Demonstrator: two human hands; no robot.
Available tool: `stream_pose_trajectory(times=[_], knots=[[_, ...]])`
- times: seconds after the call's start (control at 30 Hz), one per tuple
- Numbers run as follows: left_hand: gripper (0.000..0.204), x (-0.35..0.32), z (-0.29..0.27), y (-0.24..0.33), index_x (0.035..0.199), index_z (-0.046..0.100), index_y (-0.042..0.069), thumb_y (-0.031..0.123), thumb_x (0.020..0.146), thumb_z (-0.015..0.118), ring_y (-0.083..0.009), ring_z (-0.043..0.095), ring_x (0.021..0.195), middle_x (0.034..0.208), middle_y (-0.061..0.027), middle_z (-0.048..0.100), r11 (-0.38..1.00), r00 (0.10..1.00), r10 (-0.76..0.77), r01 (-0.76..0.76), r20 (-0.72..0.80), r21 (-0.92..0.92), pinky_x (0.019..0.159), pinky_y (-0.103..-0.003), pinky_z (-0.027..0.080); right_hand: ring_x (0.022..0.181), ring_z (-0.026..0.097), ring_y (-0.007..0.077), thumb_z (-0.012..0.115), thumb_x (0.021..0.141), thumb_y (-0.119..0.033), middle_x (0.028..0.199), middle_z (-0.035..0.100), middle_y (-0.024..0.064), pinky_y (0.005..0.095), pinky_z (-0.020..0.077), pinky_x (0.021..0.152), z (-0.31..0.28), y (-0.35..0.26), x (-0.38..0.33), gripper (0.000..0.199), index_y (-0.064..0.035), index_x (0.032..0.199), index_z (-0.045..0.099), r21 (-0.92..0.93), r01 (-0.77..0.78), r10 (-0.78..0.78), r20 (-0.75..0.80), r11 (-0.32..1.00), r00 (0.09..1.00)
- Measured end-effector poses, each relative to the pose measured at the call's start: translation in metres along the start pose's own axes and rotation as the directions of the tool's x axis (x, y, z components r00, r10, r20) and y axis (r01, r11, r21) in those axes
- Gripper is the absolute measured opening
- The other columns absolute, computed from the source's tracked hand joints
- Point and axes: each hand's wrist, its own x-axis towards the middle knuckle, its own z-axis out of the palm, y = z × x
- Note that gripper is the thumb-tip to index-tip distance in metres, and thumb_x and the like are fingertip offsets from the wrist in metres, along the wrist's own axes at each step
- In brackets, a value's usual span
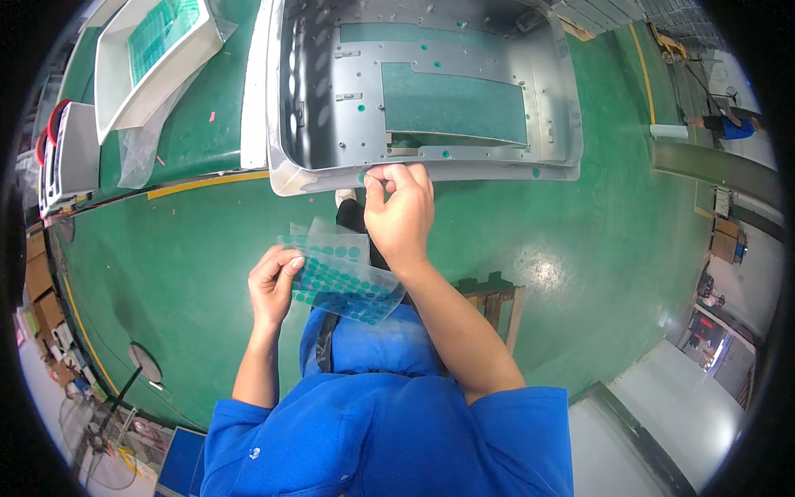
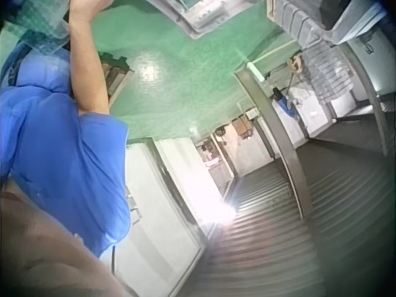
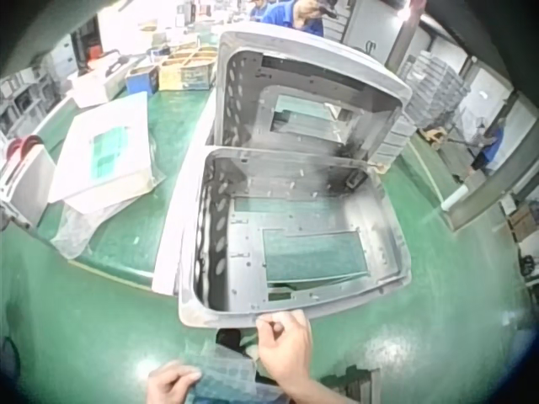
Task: Applying small green adhesive pads to the inside of a metal chassis.
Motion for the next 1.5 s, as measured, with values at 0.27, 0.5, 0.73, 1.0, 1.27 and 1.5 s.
stream_pose_trajectory(times=[0.27,0.5,0.73,1.0,1.27,1.5], knots=[[0.006,0.001,0.002,-0.001,0.08,0.061,-0.001,0.003,0.077,0.061,-0.0086,0.047,0.064,0.072,-0.003,0.053,1.0,1.0,0.005,-0.005,-0.005,0.017,0.056,-0.019,0.037,0.062,0.045,0.0166,0.065,0.069,-0.008,0.069,0.049,0.0047,0.029,0.0395,0.06,0.002,-0.002,0.002,0.007,-0.006,0.074,0.061,-0.053,-0.002,0.002,-0.001,0.999,1.0],[0.005,0.0,0.004,-0.001,0.079,0.06,-0.002,0.003,0.077,0.06,-0.0077,0.045,0.063,0.07,-0.0013,0.051,1.0,1.0,0.005,-0.005,-0.004,0.002,0.055,-0.019,0.035,0.065,0.049,0.0202,0.066,0.067,-0.011,0.068,0.05,0.0045,0.0331,0.0402,0.063,0.003,-0.003,0.002,0.008,-0.0087,0.072,0.06,-0.013,-0.048,0.047,-0.007,0.999,0.999],[0.006,-0.003,0.003,0.0,0.079,0.06,-0.002,0.004,0.077,0.06,-0.0078,0.045,0.063,0.07,-0.0014,0.051,1.0,1.0,-0.008,0.008,0.012,-0.008,0.055,-0.019,0.036,0.063,0.05,0.0191,0.067,0.066,-0.011,0.066,0.05,0.0035,0.0328,0.0397,0.058,0.004,-0.001,-0.002,0.011,-0.0094,0.073,0.06,0.038,-0.03,0.032,-0.069,0.999,0.997],[0.006,-0.008,0.0,-0.003,0.079,0.06,-0.002,0.004,0.077,0.06,-0.0072,0.045,0.063,0.07,-0.001,0.051,0.999,0.999,-0.046,0.046,0.006,0.012,0.055,-0.019,0.036,0.067,0.051,0.02,0.06,0.07,-0.005,0.073,0.053,0.0037,0.0325,0.0386,0.062,0.008,0.007,-0.011,0.017,-0.0096,0.087,0.061,0.09,0.131,-0.12,-0.115,0.987,0.986],[0.006,-0.007,-0.011,0.002,0.08,0.06,-0.002,0.004,0.078,0.06,-0.0094,0.046,0.061,0.069,-0.003,0.051,1.0,0.998,-0.028,0.028,-0.059,-0.008,0.054,-0.02,0.037,0.078,0.049,0.0205,0.05,0.068,-0.012,0.083,0.051,0.0059,0.0324,0.0381,0.069,-0.012,0.025,-0.015,0.042,0.0006,0.108,0.052,-0.532,0.686,-0.678,0.257,0.496,0.689],[0.004,-0.005,-0.043,0.02,0.077,0.059,-0.003,0.002,0.077,0.058,-0.0105,0.047,0.064,0.069,-0.0036,0.052,0.991,0.976,0.026,0.003,-0.214,0.134,0.058,-0.021,0.038,0.088,0.049,0.0252,0.064,0.064,-0.026,0.093,0.052,0.0103,0.0355,0.0397,0.076,-0.079,0.011,0.013,0.047,-0.0002,0.102,0.054,-0.479,0.722,-0.696,0.275,0.499,0.663]])
